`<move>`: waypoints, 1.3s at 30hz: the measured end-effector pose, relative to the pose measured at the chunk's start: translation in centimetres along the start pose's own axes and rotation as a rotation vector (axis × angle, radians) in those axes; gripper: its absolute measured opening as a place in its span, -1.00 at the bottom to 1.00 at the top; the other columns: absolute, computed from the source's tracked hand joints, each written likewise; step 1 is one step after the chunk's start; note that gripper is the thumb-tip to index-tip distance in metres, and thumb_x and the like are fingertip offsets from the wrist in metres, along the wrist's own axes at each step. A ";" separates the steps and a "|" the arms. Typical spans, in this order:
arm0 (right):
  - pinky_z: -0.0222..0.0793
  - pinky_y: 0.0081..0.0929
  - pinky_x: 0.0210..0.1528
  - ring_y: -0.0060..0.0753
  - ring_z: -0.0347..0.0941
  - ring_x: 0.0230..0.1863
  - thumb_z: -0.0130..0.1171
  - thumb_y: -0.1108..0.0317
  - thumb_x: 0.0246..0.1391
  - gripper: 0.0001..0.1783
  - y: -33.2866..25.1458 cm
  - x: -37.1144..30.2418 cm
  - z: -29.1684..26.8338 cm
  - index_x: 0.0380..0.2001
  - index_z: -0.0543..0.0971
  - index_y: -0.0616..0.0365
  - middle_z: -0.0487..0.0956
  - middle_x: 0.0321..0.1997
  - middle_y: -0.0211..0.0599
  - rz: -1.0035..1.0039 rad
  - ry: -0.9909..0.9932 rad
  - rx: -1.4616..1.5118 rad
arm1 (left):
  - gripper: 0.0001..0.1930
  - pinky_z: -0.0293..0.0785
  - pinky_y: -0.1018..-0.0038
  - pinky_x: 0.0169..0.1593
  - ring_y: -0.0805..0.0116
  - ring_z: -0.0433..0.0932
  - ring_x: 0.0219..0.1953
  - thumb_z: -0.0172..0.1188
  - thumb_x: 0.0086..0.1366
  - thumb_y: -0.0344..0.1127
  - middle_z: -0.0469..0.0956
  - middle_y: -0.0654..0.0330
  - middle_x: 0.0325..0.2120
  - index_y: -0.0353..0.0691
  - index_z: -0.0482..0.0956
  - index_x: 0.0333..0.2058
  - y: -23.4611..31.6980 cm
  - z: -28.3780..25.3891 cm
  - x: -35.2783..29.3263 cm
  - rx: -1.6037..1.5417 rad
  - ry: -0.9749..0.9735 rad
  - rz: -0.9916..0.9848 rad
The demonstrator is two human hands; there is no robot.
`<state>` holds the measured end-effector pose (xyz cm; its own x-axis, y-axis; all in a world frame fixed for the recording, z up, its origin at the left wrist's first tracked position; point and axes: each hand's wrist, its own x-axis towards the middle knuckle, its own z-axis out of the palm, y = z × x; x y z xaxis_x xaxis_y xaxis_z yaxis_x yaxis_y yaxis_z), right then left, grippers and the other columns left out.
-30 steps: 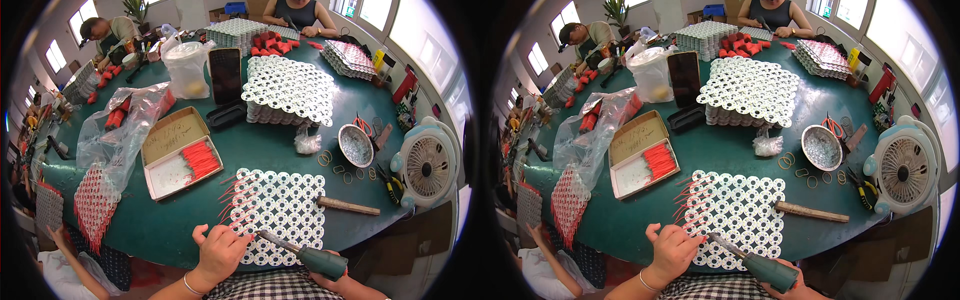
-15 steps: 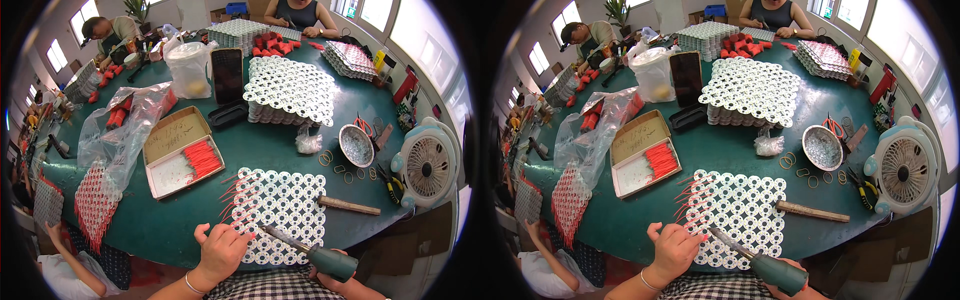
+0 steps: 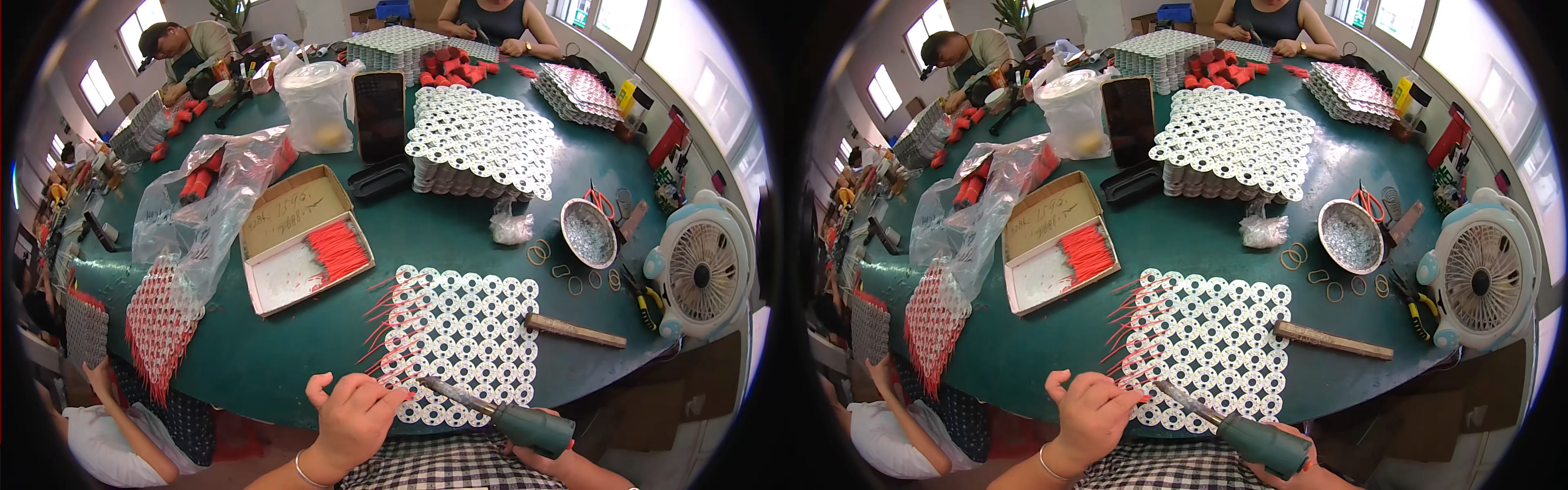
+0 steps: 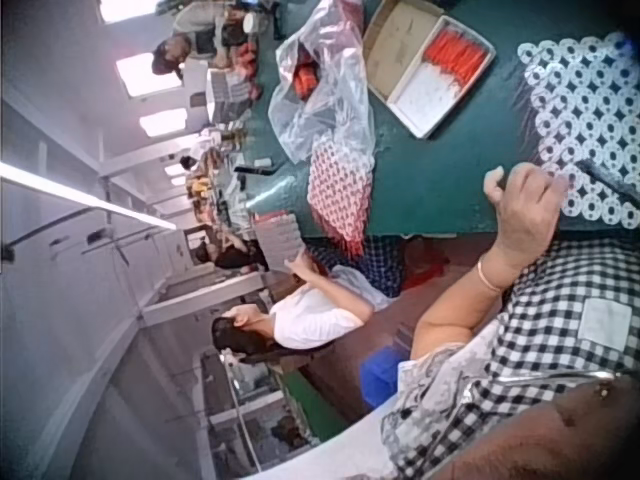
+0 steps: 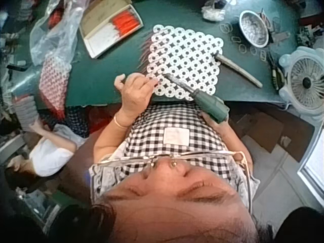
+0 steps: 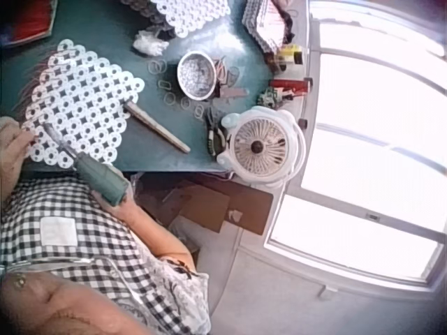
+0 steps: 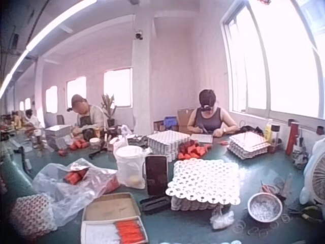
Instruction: The person solders red wires onto circular LED boards with a soldering iron at a production workbench.
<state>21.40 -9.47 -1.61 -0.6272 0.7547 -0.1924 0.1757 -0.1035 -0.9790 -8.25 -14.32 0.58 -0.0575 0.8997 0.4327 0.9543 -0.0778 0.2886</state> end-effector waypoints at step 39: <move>0.46 -0.44 -0.40 -0.33 0.52 -0.47 -0.04 0.60 -0.27 -0.49 -0.5 -0.5 -0.7 -0.09 0.33 0.34 0.50 -0.23 -0.12 0.030 0.048 0.117 | -0.92 0.00 0.27 -0.06 0.50 0.38 -0.38 0.21 -0.04 -0.33 0.38 0.48 -0.54 0.05 0.57 -0.50 0.0 -1.7 -0.3 0.066 0.031 -0.035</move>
<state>22.14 -9.31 -0.99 -0.5858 0.7798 -0.2209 0.1024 -0.1991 -0.9746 -8.69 -15.36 1.90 -0.0988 0.8878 0.4495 0.9688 -0.0173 0.2471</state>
